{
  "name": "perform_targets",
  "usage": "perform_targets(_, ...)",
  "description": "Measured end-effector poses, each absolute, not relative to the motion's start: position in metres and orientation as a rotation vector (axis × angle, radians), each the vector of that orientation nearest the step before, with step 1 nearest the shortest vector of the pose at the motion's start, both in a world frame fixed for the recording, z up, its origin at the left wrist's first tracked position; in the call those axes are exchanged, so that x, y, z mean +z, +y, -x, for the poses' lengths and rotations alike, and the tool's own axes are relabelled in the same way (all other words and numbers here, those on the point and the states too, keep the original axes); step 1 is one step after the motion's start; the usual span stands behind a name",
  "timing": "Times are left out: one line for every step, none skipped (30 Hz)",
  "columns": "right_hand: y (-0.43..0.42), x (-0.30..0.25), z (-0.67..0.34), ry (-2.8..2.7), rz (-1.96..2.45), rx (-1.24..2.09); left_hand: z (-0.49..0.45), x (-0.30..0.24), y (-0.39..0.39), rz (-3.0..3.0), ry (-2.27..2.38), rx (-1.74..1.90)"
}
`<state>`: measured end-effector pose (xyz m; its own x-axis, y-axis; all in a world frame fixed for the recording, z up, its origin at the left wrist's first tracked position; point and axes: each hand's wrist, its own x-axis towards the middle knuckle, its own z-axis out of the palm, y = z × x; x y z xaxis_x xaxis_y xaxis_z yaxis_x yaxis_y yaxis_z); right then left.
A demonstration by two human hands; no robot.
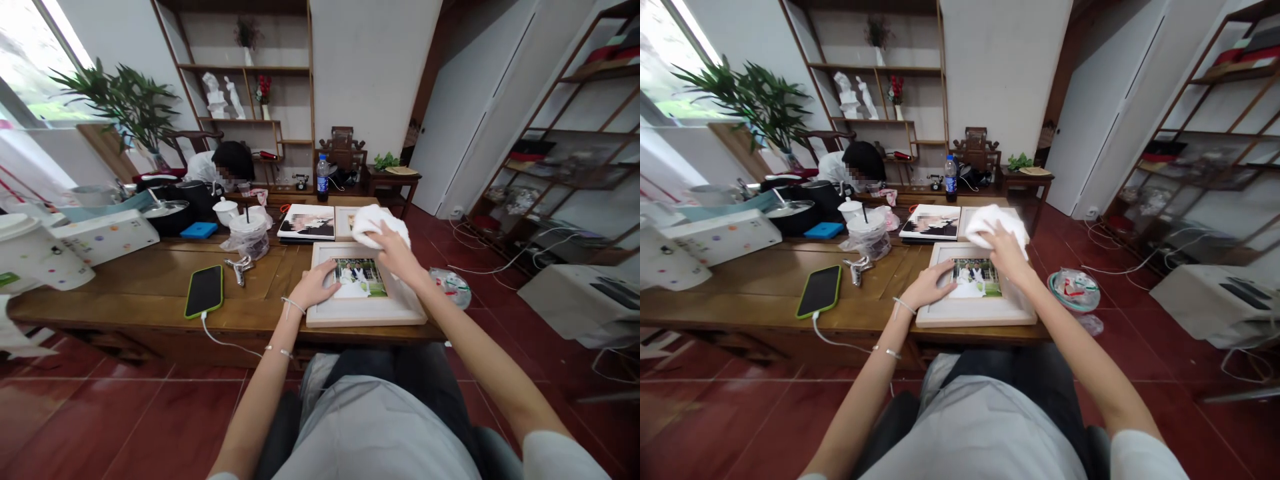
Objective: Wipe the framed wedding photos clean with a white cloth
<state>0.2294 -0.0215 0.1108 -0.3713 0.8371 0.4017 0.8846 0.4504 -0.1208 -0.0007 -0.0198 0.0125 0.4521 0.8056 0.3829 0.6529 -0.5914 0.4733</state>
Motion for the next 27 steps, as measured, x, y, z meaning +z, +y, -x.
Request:
perform_targets(-0.009,0.106,-0.217,-2.364,1.418,-0.173,0.001,0.013,-0.020,-2.453,1.265,0.839)
perform_targets(0.003,0.101,-0.204,-2.448,1.374,-0.167,0.001,0.013,-0.021,-2.455,1.273,0.825)
perform_targets(0.011,0.096,-0.191,-2.540,1.319,-0.147,0.001,0.013,-0.021,-2.457,1.281,0.808)
perform_targets(0.018,0.091,-0.180,-2.645,1.252,-0.121,0.001,0.013,-0.021,-2.456,1.294,0.792)
perform_targets(0.022,0.086,-0.170,-2.730,1.200,-0.089,0.001,0.014,-0.021,-2.454,1.309,0.776)
perform_targets(0.023,0.081,-0.162,-2.790,1.168,-0.063,0.001,0.014,-0.022,-2.450,1.326,0.763)
perform_targets(0.023,0.077,-0.157,-2.825,1.161,-0.041,0.000,0.015,-0.023,-2.445,1.339,0.752)
perform_targets(0.021,0.075,-0.156,-2.835,1.175,-0.024,0.000,0.016,-0.023,-2.441,1.349,0.747)
perform_targets(0.019,0.073,-0.158,-2.829,1.206,-0.012,0.000,0.017,-0.024,-2.440,1.349,0.745)
perform_targets(0.017,0.072,-0.164,-2.812,1.246,-0.002,-0.001,0.017,-0.025,-2.441,1.341,0.748)
perform_targets(0.015,0.071,-0.173,-2.796,1.290,0.008,-0.001,0.018,-0.025,-2.443,1.326,0.753)
perform_targets(0.013,0.072,-0.185,-2.782,1.337,0.015,-0.001,0.018,-0.026,-2.446,1.310,0.759)
perform_targets(0.011,0.073,-0.198,-2.767,1.393,0.014,-0.001,0.018,-0.026,-2.446,1.300,0.766)
perform_targets(0.009,0.075,-0.213,-2.754,1.454,0.006,-0.001,0.018,-0.026,-2.444,1.295,0.769)
perform_targets(0.007,0.077,-0.228,-2.739,1.519,-0.009,-0.001,0.018,-0.026,-2.441,1.297,0.769)
perform_targets(0.005,0.081,-0.244,-2.726,1.584,-0.026,-0.001,0.018,-0.026,-2.437,1.303,0.765)
perform_targets(0.003,0.084,-0.258,-2.716,1.638,-0.040,-0.001,0.018,-0.025,-2.436,1.308,0.760)
perform_targets(0.001,0.089,-0.272,-2.692,1.678,-0.069,-0.001,0.018,-0.025,-2.437,1.311,0.754)
perform_targets(0.000,0.093,-0.283,-2.640,1.703,-0.118,-0.001,0.018,-0.025,-2.437,1.310,0.752)
perform_targets(-0.001,0.098,-0.292,-2.552,1.713,-0.187,-0.001,0.017,-0.025,-2.437,1.306,0.754)
perform_targets(-0.002,0.102,-0.299,-2.434,1.711,-0.267,0.000,0.017,-0.024,-2.435,1.301,0.761)
perform_targets(-0.002,0.106,-0.303,-2.304,1.699,-0.344,0.000,0.016,-0.024,-2.430,1.294,0.770)
perform_targets(-0.002,0.108,-0.303,-2.194,1.680,-0.403,0.000,0.016,-0.023,-2.422,1.287,0.783)
perform_targets(-0.002,0.108,-0.301,-2.126,1.659,-0.436,0.000,0.015,-0.022,-2.408,1.281,0.798)
perform_targets(-0.002,0.107,-0.295,-2.114,1.635,-0.442,0.000,0.014,-0.020,-2.387,1.277,0.818)
perform_targets(-0.001,0.104,-0.286,-2.155,1.606,-0.425,0.000,0.013,-0.019,-2.360,1.274,0.843)
perform_targets(-0.001,0.100,-0.276,-2.233,1.568,-0.393,0.000,0.013,-0.018,-2.329,1.270,0.873)
